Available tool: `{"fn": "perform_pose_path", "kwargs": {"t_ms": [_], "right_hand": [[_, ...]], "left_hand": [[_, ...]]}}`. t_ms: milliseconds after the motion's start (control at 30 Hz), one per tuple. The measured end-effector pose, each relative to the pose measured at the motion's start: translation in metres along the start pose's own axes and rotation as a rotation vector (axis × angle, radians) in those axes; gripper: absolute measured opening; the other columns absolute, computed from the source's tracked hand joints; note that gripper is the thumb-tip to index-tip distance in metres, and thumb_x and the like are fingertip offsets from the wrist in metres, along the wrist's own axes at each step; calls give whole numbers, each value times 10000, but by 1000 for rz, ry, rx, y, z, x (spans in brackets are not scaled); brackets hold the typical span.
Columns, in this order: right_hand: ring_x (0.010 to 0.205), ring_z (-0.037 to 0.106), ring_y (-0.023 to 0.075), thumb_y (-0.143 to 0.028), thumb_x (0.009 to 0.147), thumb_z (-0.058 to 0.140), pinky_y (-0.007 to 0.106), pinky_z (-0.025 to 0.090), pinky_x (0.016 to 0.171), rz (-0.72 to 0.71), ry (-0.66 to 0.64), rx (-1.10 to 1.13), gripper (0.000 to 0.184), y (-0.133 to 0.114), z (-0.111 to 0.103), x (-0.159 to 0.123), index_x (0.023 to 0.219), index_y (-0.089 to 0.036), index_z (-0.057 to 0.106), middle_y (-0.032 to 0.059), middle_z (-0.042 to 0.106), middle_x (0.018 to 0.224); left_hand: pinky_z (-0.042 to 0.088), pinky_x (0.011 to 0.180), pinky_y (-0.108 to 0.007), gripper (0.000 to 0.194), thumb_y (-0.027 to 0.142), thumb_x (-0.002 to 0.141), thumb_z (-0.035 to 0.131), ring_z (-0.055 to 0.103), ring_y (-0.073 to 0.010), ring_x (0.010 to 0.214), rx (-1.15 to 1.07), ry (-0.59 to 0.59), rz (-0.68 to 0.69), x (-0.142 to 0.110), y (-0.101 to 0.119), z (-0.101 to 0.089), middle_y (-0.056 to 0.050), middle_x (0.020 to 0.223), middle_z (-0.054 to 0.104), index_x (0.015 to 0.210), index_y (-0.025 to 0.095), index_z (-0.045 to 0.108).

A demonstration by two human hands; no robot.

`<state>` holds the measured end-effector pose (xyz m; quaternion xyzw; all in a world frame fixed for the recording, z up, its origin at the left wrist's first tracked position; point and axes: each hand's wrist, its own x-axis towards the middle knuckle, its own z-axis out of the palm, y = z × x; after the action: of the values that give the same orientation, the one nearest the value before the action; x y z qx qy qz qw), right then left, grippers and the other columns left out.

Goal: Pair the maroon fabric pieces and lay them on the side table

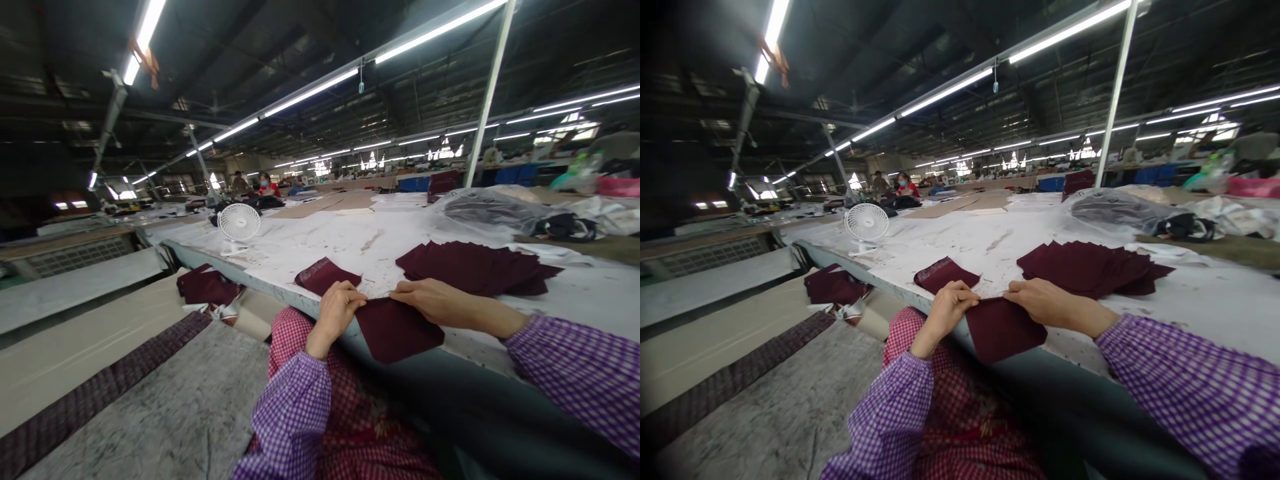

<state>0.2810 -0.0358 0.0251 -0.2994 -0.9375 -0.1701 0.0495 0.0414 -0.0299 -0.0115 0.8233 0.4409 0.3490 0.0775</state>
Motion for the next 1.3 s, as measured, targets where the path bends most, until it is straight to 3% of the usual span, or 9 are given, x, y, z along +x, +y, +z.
{"fn": "perform_pose_path", "kwargs": {"t_ms": [200,400,600,700,800,1000,1133,1300], "right_hand": [[767,611,172,32,752,421,261,401,607,-32,-107,-98,461,-5,-7,8,1125,-171,599,94,622,923],[594,559,132,32,741,429,251,318,532,-66,-173,-140,584,-12,-18,27,1247,-231,552,64,644,794],[628,562,153,10,744,448,267,308,540,-109,-124,-159,557,-17,-23,33,1225,-235,587,54,655,758],[627,561,155,0,756,449,269,303,534,-101,-128,-179,536,-18,-25,32,1224,-222,592,55,651,752],[629,561,153,-2,765,439,266,305,541,-96,-154,-196,555,-17,-24,31,1255,-230,569,51,645,753],[685,578,167,-7,775,426,268,329,587,-118,-198,-179,583,-14,-24,34,1296,-246,533,51,647,785],[630,558,166,8,781,403,271,299,551,-108,-249,-181,646,-18,-27,39,1350,-292,475,38,643,743],[578,526,155,18,785,425,274,280,538,-141,-174,-163,633,-24,-29,46,1327,-302,495,45,660,746]], "left_hand": [[423,778,-254,172,283,857,580,520,-152,860,-3,11,57,-2,-1,-1,0,889,642,923,262,738],[429,797,-260,159,287,846,594,531,-153,871,-53,-6,56,-2,-3,-2,-7,884,640,907,263,739],[452,724,-236,99,193,785,625,576,-127,766,-515,29,-87,-4,-19,-10,-32,832,634,778,138,707],[437,656,-229,123,219,782,615,556,-120,713,-620,57,-168,-5,-21,-11,-25,778,624,833,125,678],[427,617,-220,116,193,755,630,540,-111,677,-562,67,-179,-6,-18,-8,-12,760,610,851,139,666],[435,663,-215,138,56,725,585,561,-116,736,-349,73,-113,-5,-10,-6,-14,796,608,705,158,676],[430,660,-211,114,67,717,601,558,-115,734,-382,72,-127,-5,-12,-8,-15,797,611,682,151,670],[417,636,-210,95,122,766,559,541,-106,671,-552,147,-248,-2,-25,-2,-2,716,615,731,141,645]]}}
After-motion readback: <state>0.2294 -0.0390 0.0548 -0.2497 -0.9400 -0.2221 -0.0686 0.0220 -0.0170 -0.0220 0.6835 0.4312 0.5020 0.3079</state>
